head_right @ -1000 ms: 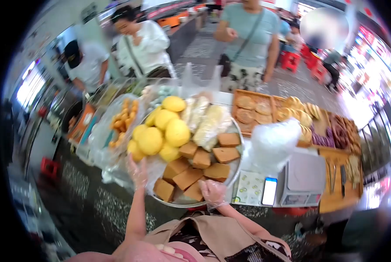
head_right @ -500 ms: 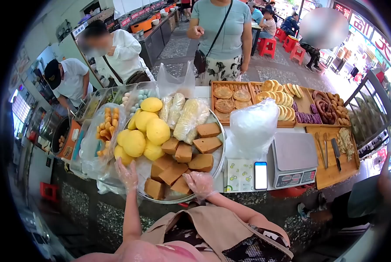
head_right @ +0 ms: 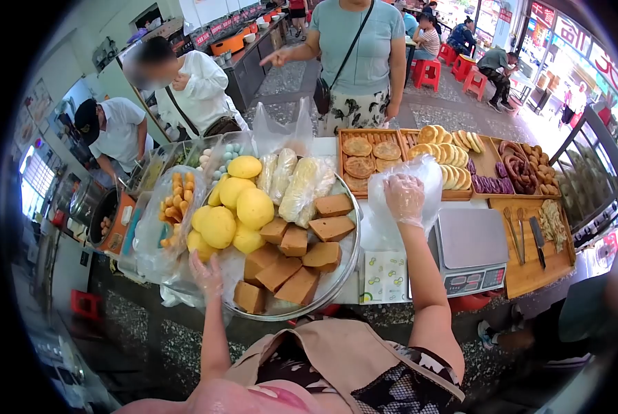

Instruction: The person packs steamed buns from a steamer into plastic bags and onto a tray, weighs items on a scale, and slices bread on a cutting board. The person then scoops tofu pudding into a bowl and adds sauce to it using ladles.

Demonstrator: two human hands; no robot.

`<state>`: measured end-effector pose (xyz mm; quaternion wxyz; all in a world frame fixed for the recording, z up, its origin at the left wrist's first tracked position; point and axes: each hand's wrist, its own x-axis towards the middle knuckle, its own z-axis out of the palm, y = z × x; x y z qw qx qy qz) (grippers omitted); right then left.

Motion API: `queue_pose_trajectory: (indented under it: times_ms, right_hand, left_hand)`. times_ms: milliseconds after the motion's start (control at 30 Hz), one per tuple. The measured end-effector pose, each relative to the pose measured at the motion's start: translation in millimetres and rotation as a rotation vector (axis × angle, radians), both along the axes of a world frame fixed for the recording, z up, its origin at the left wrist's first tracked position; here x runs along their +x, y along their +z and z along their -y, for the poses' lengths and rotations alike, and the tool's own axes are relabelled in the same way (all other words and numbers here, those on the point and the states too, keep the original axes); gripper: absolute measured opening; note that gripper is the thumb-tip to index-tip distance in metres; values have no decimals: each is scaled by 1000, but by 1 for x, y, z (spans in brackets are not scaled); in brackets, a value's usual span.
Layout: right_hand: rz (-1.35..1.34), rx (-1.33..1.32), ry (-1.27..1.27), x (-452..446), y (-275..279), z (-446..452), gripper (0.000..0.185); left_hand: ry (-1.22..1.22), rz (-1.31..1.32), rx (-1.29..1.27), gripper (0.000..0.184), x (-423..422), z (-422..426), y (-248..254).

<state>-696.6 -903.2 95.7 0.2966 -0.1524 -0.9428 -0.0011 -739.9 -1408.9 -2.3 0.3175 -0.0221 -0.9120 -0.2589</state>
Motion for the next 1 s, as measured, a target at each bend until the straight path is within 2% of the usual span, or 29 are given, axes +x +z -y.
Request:
queue_pose_trajectory:
  times_ms: [67, 167, 500, 567, 667, 1000]
  right_hand:
    - [-161, 6, 8, 2, -2, 3, 19]
    - [-222, -25, 51, 1, -1, 4, 18]
    - [-228, -43, 61, 5, -1, 5, 15]
    - [-346, -24, 141, 10, -1, 9, 11]
    - [-373, -33, 148, 16, 1, 14, 8]
    - [-361, -31, 157, 22, 2, 9, 8]
  left_hand:
    - [5, -8, -36, 54, 0, 1, 0]
    - [5, -29, -64, 54, -2, 3, -3]
    - [10, 13, 34, 51, -1, -2, 3]
    - [7, 13, -10, 49, -1, 3, -1]
    - [13, 13, -11, 49, -1, 2, -1]
    - [-2, 0, -22, 50, 0, 3, 0]
